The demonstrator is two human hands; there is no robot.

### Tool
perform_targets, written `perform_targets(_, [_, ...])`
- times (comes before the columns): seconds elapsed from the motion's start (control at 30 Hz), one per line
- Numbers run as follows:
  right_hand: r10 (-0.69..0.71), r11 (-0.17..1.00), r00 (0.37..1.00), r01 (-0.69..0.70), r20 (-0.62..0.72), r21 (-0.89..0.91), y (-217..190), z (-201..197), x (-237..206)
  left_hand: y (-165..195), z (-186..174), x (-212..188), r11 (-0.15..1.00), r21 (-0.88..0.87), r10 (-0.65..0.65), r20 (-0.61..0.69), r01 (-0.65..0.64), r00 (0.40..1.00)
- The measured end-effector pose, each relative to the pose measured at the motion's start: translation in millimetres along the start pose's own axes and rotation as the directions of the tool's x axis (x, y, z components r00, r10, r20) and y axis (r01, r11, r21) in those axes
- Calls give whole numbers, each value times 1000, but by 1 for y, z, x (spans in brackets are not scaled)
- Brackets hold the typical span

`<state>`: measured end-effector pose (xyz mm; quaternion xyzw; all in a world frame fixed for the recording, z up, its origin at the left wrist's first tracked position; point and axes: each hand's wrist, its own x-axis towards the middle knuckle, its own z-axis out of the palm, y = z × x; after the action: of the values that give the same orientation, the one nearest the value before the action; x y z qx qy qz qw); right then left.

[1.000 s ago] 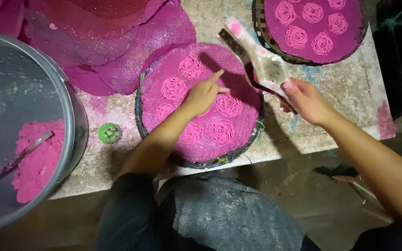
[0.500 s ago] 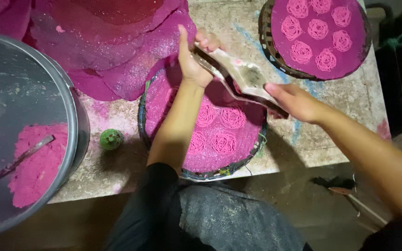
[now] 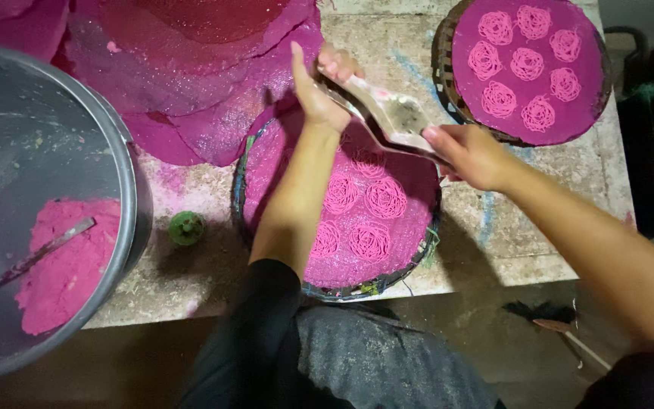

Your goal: The person sits at a low table and uses a wooden hand-held extruder press to pipe pink dough into rosette shapes onto round trays. They repeatedly scoop dough from a large basin into the press, squeeze rosettes onto the trays, and set filled trays aside.

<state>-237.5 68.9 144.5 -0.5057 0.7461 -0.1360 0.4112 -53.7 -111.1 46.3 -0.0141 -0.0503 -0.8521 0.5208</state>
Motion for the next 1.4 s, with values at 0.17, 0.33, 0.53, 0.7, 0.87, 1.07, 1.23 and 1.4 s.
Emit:
perform_targets(0.17, [-35, 984, 993, 14, 113, 179, -2, 13, -2, 15, 1, -5, 1000, 0, -20, -1, 20, 1000])
perform_targets(0.33, [125, 988, 992, -122, 23, -92, -2, -5, -1, -6, 8, -7, 999, -32, -15, -73, 13, 997])
perform_targets(0.53, [-67, 997, 996, 69, -57, 38, 11, 0, 9, 9, 34, -2, 989, -90, -138, -297, 116, 945])
perform_targets(0.7, [-141, 981, 990, 143, -25, 130, 30, 3, 13, 3, 8, -23, 396, 685, -270, -550, 612, 791])
perform_targets(0.87, [-132, 973, 983, 152, -125, 172, 39, 12, 22, -6, -28, -35, 162, 737, -326, -587, 656, 741])
perform_targets(1.07, [-122, 980, 972, 150, -200, 130, 54, 6, 13, 24, -30, -65, -376, 923, -133, 36, -85, 990])
perform_targets(1.23, [-41, 933, 996, 8, 84, 359, 72, 6, -20, -2, 5, -69, 677, 697, -225, -109, 236, 968])
perform_targets(1.4, [198, 882, 952, -277, 234, 381, 75, -8, -46, -64, 28, -49, 965, -74, -258, -68, 253, 964])
